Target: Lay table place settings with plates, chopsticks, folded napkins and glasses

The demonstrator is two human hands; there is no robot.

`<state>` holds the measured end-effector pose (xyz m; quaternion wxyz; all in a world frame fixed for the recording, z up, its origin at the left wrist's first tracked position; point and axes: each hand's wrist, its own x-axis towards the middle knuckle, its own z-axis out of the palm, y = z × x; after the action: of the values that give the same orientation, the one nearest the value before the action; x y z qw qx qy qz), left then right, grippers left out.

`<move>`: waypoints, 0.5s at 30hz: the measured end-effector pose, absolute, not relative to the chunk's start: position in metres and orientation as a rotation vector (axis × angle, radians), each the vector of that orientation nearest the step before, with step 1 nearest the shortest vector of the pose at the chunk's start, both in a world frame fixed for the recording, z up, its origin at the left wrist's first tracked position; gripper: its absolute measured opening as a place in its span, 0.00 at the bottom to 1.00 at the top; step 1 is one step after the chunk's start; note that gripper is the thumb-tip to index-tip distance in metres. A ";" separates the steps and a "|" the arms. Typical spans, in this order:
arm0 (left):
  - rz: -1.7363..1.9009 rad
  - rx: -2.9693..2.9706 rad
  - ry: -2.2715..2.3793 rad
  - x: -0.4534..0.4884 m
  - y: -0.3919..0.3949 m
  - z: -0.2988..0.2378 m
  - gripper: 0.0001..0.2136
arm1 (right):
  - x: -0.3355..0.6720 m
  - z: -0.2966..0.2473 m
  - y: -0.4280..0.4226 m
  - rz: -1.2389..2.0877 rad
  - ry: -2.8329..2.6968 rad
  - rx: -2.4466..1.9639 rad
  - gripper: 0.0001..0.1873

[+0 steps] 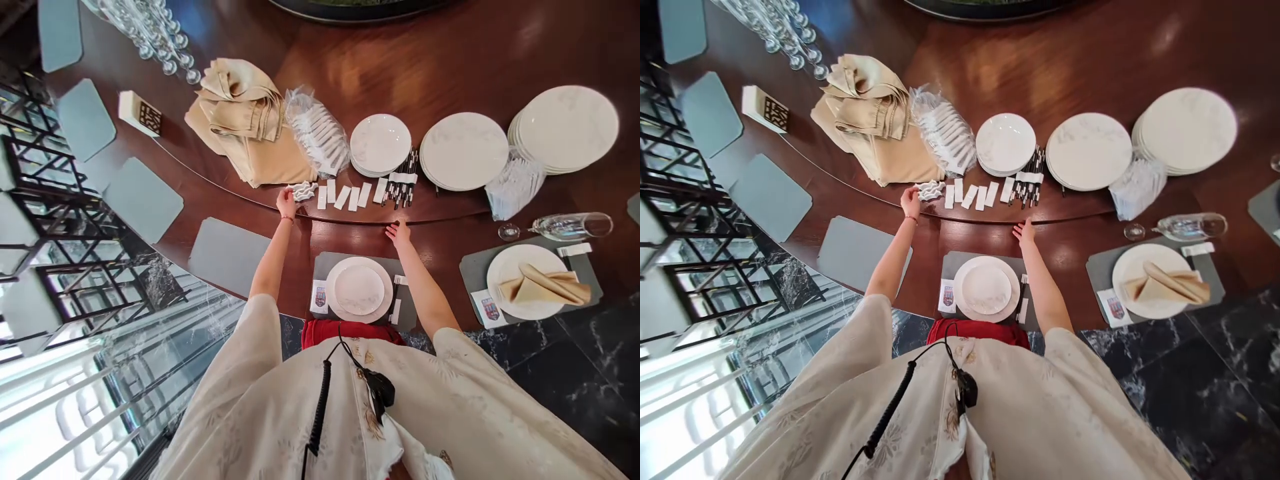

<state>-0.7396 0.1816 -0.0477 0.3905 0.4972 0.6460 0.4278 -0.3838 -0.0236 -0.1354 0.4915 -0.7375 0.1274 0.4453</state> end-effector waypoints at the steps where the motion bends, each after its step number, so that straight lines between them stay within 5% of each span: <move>1: 1.058 1.202 1.726 -0.739 0.205 -0.042 0.03 | -0.384 -0.136 -0.012 1.067 0.380 -1.795 0.15; 7: 1.054 1.111 1.933 -0.751 0.304 -0.009 0.16 | -0.390 -0.146 -0.001 0.949 0.484 -1.812 0.12; 15: 1.119 1.278 1.907 -0.782 0.389 0.038 0.10 | -0.387 -0.156 -0.019 0.886 0.366 -1.899 0.17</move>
<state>-0.7818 0.3885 0.0379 0.2898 0.4791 0.7146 0.4194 -0.3872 -0.0189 -0.1557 0.4857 -0.7802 0.1505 0.3642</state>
